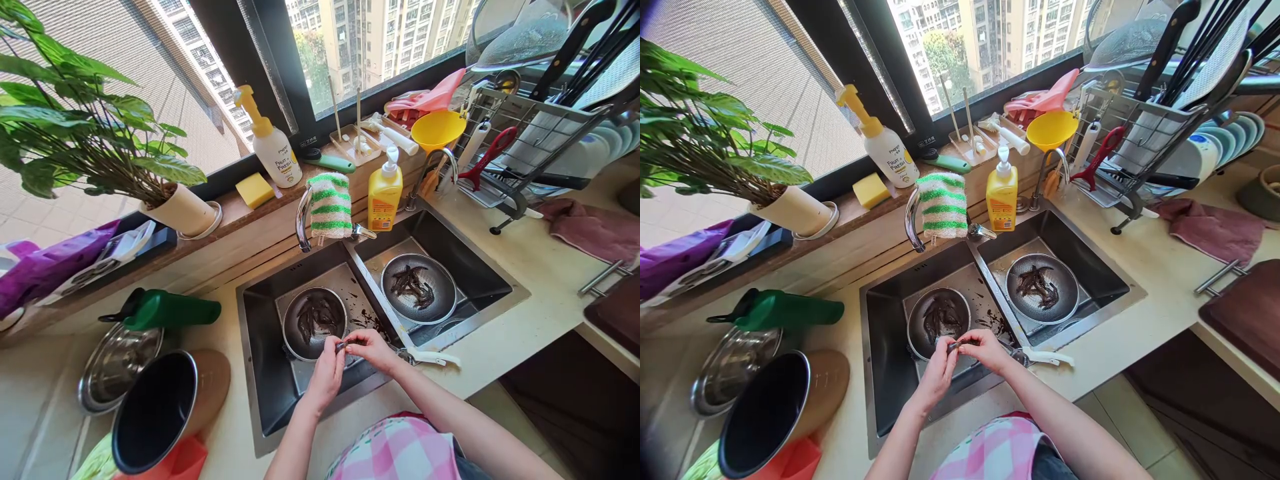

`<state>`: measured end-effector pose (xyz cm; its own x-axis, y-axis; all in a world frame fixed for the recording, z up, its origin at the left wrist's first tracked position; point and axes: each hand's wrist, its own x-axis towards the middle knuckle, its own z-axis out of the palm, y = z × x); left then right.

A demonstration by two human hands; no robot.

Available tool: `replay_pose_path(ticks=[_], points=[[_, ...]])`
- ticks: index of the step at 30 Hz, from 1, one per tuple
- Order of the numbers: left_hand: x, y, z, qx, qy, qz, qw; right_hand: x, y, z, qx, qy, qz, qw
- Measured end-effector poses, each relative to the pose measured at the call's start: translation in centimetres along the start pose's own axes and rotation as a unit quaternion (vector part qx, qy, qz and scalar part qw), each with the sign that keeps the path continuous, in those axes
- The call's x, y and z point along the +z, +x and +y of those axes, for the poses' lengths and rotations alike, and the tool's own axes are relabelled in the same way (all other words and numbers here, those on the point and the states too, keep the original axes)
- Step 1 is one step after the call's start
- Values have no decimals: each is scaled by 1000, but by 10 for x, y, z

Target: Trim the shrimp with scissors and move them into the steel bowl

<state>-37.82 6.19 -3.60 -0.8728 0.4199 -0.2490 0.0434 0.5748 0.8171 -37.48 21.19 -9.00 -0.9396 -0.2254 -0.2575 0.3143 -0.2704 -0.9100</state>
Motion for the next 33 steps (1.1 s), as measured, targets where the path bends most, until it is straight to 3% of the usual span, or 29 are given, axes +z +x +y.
replay_pose_path(ticks=[8,16,33], points=[[-5,0,-2,-11,6,-9,1000,-1,0,-11,-36,-88,10,995],[4,0,-8,-39,-54,-2,998,5,0,-15,21,16,-20,999],[13,2,-11,-74,-72,23,994,12,-3,-16,66,82,26,994]])
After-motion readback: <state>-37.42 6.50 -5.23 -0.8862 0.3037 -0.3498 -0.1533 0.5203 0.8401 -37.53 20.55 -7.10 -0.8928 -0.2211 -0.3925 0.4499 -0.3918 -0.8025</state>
